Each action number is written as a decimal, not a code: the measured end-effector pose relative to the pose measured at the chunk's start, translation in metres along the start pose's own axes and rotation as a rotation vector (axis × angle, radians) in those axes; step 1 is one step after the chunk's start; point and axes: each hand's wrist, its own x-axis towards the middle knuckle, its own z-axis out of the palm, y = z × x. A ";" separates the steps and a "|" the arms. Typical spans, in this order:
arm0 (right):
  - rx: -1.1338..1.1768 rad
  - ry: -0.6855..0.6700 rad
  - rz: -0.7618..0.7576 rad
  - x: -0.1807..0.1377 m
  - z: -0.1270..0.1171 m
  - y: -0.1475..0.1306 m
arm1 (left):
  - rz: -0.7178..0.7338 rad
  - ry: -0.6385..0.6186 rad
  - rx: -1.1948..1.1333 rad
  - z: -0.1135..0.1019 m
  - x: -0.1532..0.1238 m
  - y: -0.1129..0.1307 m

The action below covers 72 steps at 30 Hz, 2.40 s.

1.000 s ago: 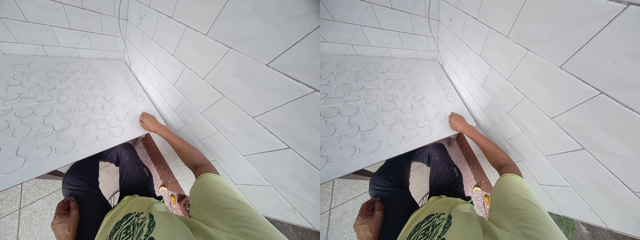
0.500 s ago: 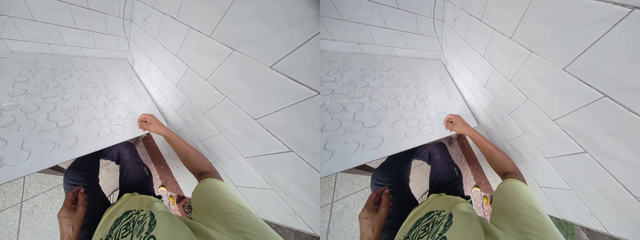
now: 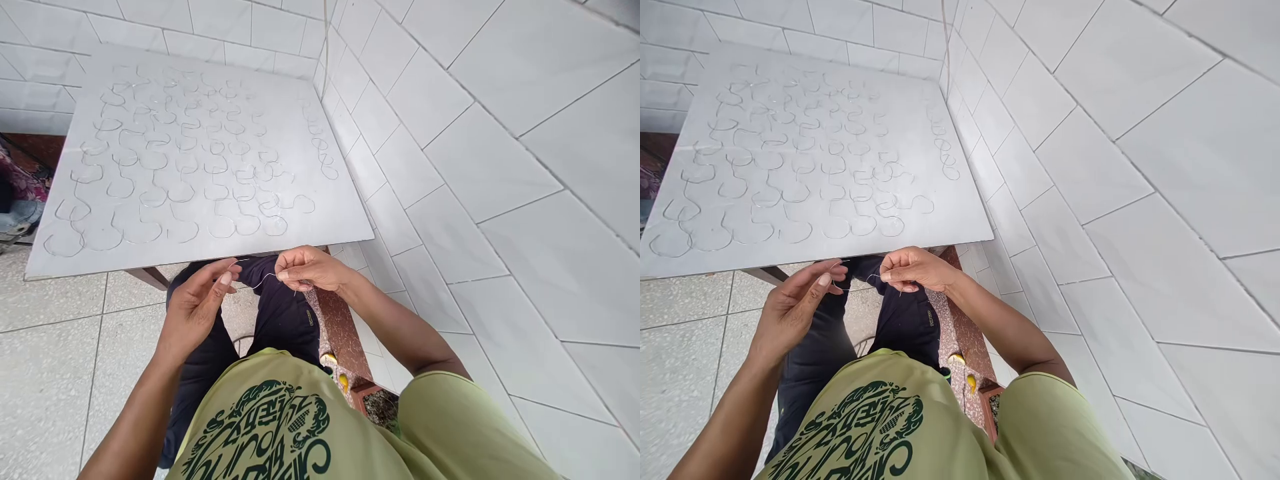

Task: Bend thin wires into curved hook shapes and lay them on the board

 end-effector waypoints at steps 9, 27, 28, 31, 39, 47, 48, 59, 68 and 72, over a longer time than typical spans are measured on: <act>0.024 -0.005 0.097 0.014 0.001 0.009 | -0.164 -0.115 -0.294 -0.004 -0.003 -0.021; -0.159 0.171 -0.124 0.026 0.028 0.022 | -0.402 0.052 -0.704 0.033 -0.020 -0.035; -0.232 0.185 -0.159 0.025 0.030 0.022 | -0.407 0.065 -0.698 0.032 -0.020 -0.035; -0.474 0.221 -0.257 0.023 0.035 0.023 | -0.428 0.083 -0.673 0.026 -0.021 -0.033; -0.891 -0.059 -0.299 0.019 0.023 0.009 | -0.560 -0.059 -0.596 0.014 -0.027 -0.035; -0.850 -0.059 -0.224 0.014 0.012 0.002 | -0.592 -0.106 -0.617 0.012 -0.032 -0.029; -0.802 -0.031 -0.203 0.013 0.012 0.004 | -0.582 -0.096 -0.610 0.012 -0.032 -0.029; -0.736 0.234 -0.330 0.009 0.018 0.029 | -0.590 -0.050 -0.595 0.001 -0.033 -0.032; -1.424 0.195 -0.575 0.016 0.012 0.028 | -0.622 -0.037 -0.629 -0.008 -0.036 -0.030; -1.509 0.187 -0.663 0.021 0.014 0.030 | -0.633 -0.040 -0.630 -0.007 -0.037 -0.031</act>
